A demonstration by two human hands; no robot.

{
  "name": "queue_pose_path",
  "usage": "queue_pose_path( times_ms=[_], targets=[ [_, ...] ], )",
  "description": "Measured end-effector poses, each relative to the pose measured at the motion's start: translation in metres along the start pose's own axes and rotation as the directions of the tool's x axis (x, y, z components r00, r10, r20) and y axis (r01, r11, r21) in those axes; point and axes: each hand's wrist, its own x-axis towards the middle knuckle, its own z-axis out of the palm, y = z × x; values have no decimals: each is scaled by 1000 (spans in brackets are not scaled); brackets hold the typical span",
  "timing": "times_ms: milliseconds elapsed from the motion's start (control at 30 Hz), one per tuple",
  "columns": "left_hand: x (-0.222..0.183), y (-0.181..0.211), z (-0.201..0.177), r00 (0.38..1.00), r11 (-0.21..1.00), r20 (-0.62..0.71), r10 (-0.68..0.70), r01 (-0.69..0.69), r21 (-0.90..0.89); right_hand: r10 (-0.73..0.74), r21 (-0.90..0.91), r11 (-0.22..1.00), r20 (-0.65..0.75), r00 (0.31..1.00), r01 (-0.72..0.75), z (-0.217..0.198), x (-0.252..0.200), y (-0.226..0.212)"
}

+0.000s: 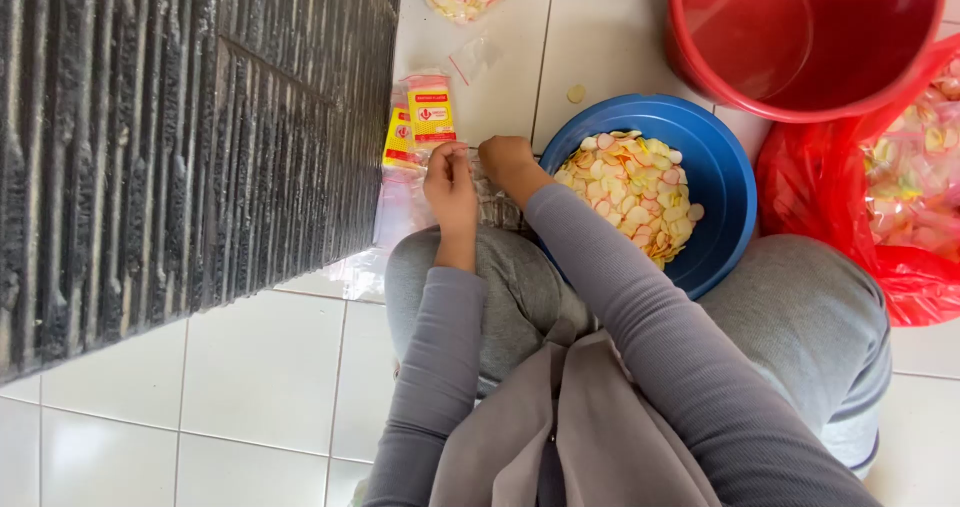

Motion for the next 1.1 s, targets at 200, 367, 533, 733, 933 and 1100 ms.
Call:
queue_pose_path(
  times_ms=[200,367,533,733,933,1100],
  targets=[
    [-38,15,8,993,933,-74,93,-113,-343,186,203,967,-162,969,-152,-17,7,3],
    [-88,37,39,958,602,1,-285,180,-778,84,296,951,26,996,-88,-10,14,13],
    [-109,18,62,893,407,-68,-445,134,-904,74,616,787,-27,997,-41,-104,-34,35],
    [-119,21,84,828,70,138,-543,209,-976,24,821,486,-355,934,300,-124,-41,73],
    [-72,25,52,846,83,125,-519,196,-977,6,838,546,12,1000,-13,-78,-15,41],
    [-37,7,17,883,303,-69,-465,86,-949,-96,390,910,-126,987,139,-84,-21,2]
  ],
)
